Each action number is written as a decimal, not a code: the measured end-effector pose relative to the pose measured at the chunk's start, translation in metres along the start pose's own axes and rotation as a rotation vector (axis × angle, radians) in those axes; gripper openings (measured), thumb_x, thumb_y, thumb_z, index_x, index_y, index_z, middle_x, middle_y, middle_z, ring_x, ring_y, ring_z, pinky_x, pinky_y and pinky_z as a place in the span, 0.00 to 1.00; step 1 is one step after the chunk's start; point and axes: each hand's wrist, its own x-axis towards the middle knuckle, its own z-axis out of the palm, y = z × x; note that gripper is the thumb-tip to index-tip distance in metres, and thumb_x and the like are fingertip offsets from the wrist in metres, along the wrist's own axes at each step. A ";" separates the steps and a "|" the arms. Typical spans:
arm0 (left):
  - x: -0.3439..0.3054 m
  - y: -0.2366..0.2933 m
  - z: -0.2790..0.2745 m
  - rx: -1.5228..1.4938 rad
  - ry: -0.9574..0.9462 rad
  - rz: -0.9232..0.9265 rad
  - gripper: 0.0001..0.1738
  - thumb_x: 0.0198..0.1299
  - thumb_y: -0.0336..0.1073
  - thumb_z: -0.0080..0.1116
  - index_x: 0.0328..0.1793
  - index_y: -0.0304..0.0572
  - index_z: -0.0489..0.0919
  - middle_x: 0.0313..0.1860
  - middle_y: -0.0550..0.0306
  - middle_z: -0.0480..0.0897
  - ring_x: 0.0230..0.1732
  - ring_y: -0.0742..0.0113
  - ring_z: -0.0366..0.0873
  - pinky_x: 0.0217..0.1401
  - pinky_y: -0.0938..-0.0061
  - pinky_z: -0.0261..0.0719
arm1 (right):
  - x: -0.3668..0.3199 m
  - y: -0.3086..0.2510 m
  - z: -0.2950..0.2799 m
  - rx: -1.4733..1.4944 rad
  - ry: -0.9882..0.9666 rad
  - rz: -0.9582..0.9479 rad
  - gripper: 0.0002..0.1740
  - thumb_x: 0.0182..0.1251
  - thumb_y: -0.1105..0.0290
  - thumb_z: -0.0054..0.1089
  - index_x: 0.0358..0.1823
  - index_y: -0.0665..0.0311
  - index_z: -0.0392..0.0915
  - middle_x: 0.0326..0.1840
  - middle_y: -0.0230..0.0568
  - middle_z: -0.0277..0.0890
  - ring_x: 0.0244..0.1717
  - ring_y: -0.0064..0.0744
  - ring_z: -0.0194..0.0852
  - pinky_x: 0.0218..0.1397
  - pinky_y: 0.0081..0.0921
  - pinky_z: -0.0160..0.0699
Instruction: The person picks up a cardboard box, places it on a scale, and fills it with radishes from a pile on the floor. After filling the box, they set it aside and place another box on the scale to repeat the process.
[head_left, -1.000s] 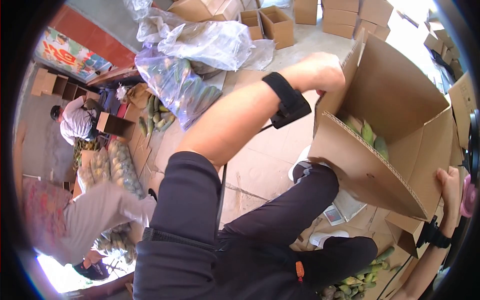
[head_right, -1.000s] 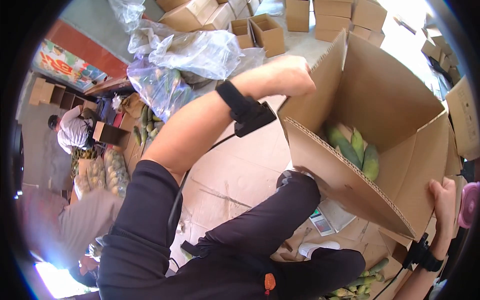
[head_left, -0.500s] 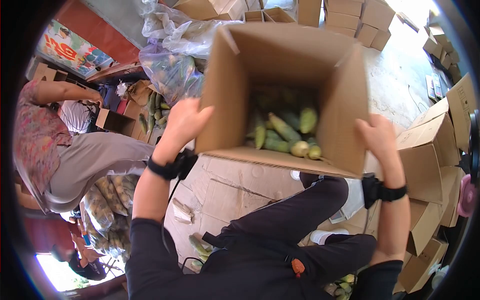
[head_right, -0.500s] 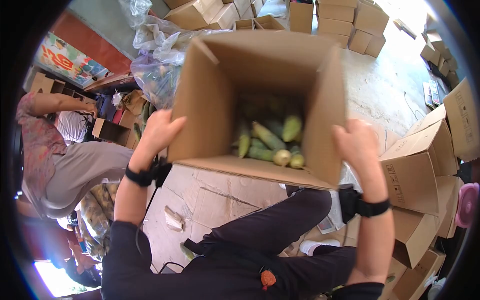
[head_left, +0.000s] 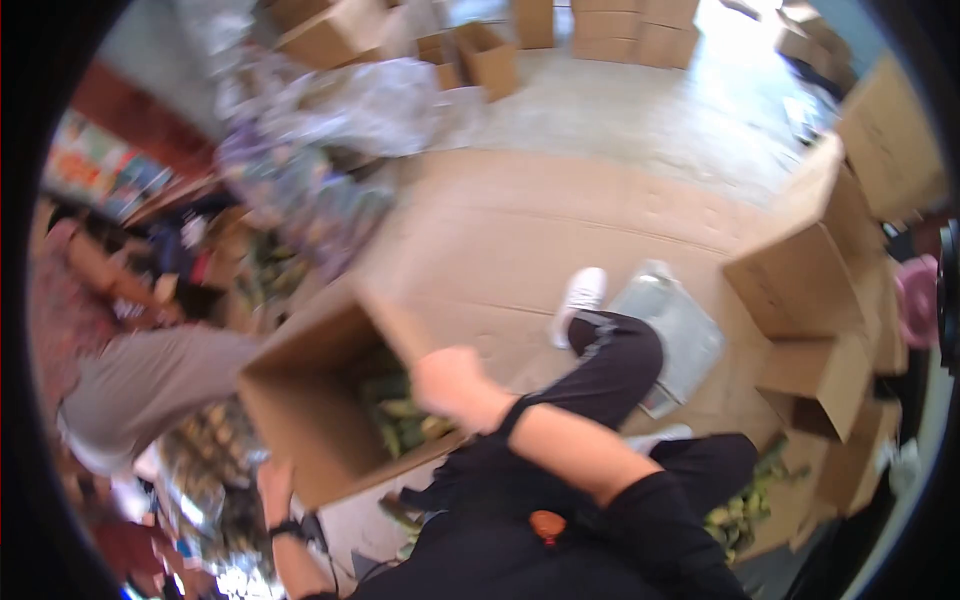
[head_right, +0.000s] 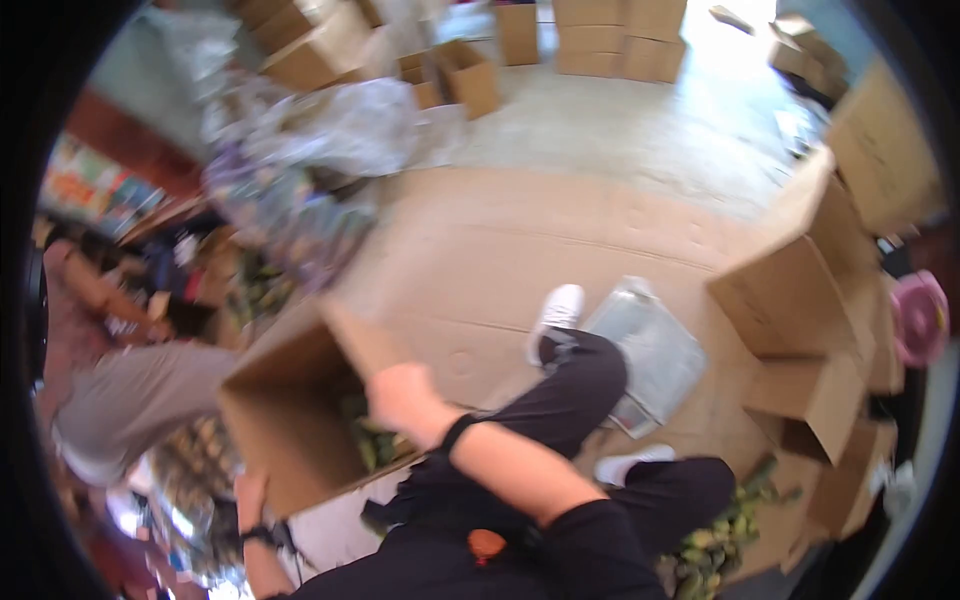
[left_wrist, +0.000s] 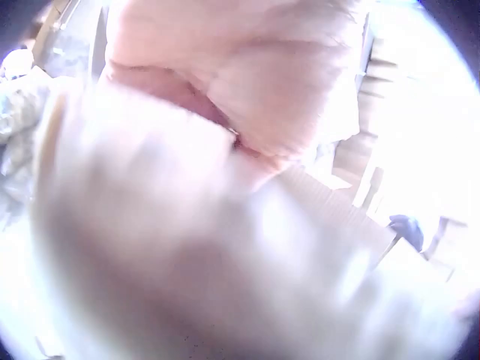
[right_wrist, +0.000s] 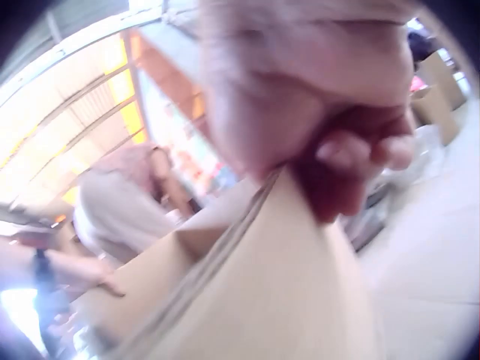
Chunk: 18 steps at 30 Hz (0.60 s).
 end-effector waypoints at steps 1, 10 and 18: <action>-0.009 -0.026 -0.001 0.134 -0.107 -0.105 0.18 0.52 0.41 0.53 0.36 0.29 0.79 0.30 0.37 0.82 0.35 0.43 0.81 0.35 0.56 0.75 | 0.006 -0.012 0.022 0.012 0.067 -0.035 0.10 0.50 0.64 0.55 0.26 0.57 0.85 0.29 0.44 0.83 0.36 0.43 0.84 0.35 0.39 0.81; -0.018 0.118 -0.034 0.499 -0.291 -0.145 0.25 0.51 0.39 0.64 0.53 0.32 0.75 0.48 0.40 0.80 0.53 0.47 0.77 0.55 0.60 0.72 | -0.002 -0.027 0.064 -0.054 0.186 -0.128 0.11 0.55 0.66 0.53 0.28 0.60 0.85 0.34 0.46 0.83 0.40 0.42 0.83 0.37 0.36 0.79; -0.027 0.235 -0.010 0.733 0.288 0.880 0.27 0.49 0.34 0.66 0.59 0.42 0.77 0.53 0.40 0.79 0.54 0.44 0.76 0.55 0.60 0.76 | -0.033 -0.002 0.045 0.105 -0.033 -0.165 0.14 0.53 0.66 0.53 0.31 0.69 0.82 0.35 0.54 0.81 0.44 0.52 0.81 0.42 0.41 0.79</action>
